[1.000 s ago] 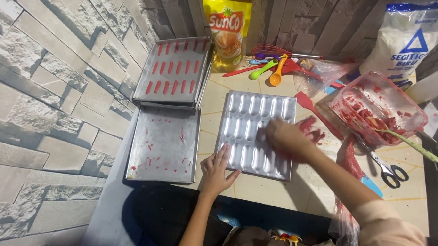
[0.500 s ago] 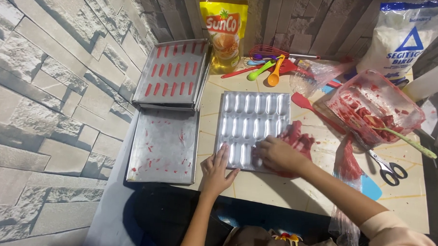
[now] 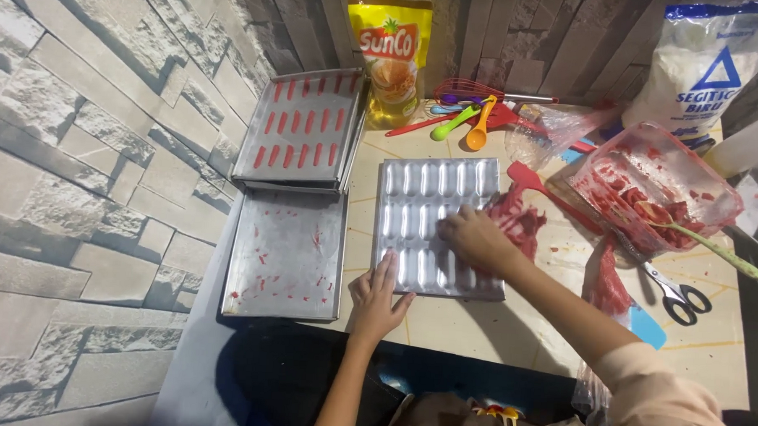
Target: Greasing a multi-cavity baking mold with a cloth and then filling it with batter using a piping bag.
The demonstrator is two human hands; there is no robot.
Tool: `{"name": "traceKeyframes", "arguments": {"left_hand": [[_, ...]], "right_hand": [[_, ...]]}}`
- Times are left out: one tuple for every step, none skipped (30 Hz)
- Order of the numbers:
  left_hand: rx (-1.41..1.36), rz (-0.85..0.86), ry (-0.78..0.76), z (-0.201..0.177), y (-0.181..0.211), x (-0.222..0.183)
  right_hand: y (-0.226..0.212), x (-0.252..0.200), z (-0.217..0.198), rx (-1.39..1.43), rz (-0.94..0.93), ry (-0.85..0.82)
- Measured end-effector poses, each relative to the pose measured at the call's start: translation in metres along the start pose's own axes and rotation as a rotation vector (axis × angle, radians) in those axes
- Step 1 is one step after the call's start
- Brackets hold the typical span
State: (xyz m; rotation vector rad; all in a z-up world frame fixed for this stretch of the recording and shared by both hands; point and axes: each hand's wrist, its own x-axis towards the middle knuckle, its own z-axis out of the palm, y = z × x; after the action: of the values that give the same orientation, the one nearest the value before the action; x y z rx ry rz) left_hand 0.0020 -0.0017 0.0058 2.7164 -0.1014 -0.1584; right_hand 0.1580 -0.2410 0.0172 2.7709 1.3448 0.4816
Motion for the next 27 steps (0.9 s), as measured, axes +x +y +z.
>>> {"name": "traceKeyframes", "arguments": {"left_hand": [[-0.004,0.001,-0.004,0.001,0.0,0.001],[-0.014,0.008,-0.01,0.003,-0.001,0.001],[-0.021,0.013,-0.013,0.003,-0.002,0.002],[-0.022,0.012,-0.012,-0.004,0.001,0.001],[-0.041,-0.012,-0.099,-0.012,0.005,0.001],[-0.06,-0.036,-0.186,-0.02,0.008,0.002],[-0.058,-0.032,-0.189,-0.021,0.009,0.003],[-0.039,-0.037,-0.225,-0.021,0.01,0.004],[-0.018,-0.041,-0.258,-0.023,0.01,0.008],[-0.015,-0.035,-0.257,-0.031,0.018,0.011],[-0.011,-0.007,-0.253,-0.038,0.027,0.014],[-0.006,0.021,-0.248,-0.044,0.036,0.016],[-0.008,0.02,-0.249,-0.043,0.043,0.024],[-0.009,0.123,-0.233,-0.042,0.05,0.031],[-0.013,0.223,-0.221,-0.039,0.057,0.037],[-0.017,0.22,-0.226,-0.038,0.063,0.04],[-0.013,0.251,-0.262,-0.038,0.07,0.045],[-0.008,0.282,-0.298,-0.038,0.077,0.051],[-0.004,0.286,-0.299,-0.03,0.075,0.053],[0.01,0.283,-0.306,-0.022,0.072,0.055],[0.024,0.284,-0.31,-0.014,0.07,0.061],[0.028,0.291,-0.307,-0.01,0.068,0.063],[0.055,0.29,-0.286,-0.005,0.066,0.063],[0.082,0.288,-0.264,0.001,0.064,0.062],[0.085,0.292,-0.269,0.003,0.063,0.063],[0.091,0.297,-0.259,0.004,0.062,0.063],[0.092,0.297,-0.246,0.006,0.063,0.063]], "right_hand": [[-0.005,-0.008,-0.004,0.0,0.001,-0.005],[-0.01,-0.017,-0.009,-0.025,-0.011,-0.03],[-0.014,-0.023,-0.014,-0.05,-0.026,-0.05],[-0.012,-0.026,-0.023,-0.051,-0.027,-0.05],[-0.009,-0.029,-0.033,0.068,-0.034,-0.084],[-0.005,-0.031,-0.042,0.187,-0.042,-0.117],[0.003,-0.036,-0.042,0.188,-0.037,-0.117],[0.011,-0.041,-0.041,0.232,-0.055,-0.147],[0.021,-0.043,-0.04,0.273,-0.074,-0.174],[0.033,-0.044,-0.036,0.27,-0.069,-0.171],[0.045,-0.046,-0.031,0.193,-0.087,-0.19],[0.057,-0.049,-0.026,0.117,-0.104,-0.209],[0.068,-0.043,-0.021,0.117,-0.105,-0.211],[0.079,-0.038,-0.015,0.142,-0.062,-0.209],[0.088,-0.034,-0.008,0.171,-0.018,-0.21],[0.083,-0.025,-0.006,0.175,-0.02,-0.217],[0.081,-0.017,-0.004,0.177,0.076,-0.209],[0.079,-0.008,-0.003,0.178,0.171,-0.201],[0.07,-0.01,-0.003,0.178,0.176,-0.198],[0.062,-0.011,-0.003,0.116,0.165,-0.152],[0.056,-0.012,-0.004,0.05,0.155,-0.104],[0.047,-0.017,-0.007,0.045,0.161,-0.1],[0.035,-0.025,-0.01,0.036,0.112,-0.11],[0.023,-0.032,-0.012,0.026,0.062,-0.12],[0.014,-0.041,-0.023,0.028,0.069,-0.12],[0.005,-0.049,-0.034,0.034,0.047,-0.147],[-0.003,-0.057,-0.045,0.039,0.018,-0.177]]}}
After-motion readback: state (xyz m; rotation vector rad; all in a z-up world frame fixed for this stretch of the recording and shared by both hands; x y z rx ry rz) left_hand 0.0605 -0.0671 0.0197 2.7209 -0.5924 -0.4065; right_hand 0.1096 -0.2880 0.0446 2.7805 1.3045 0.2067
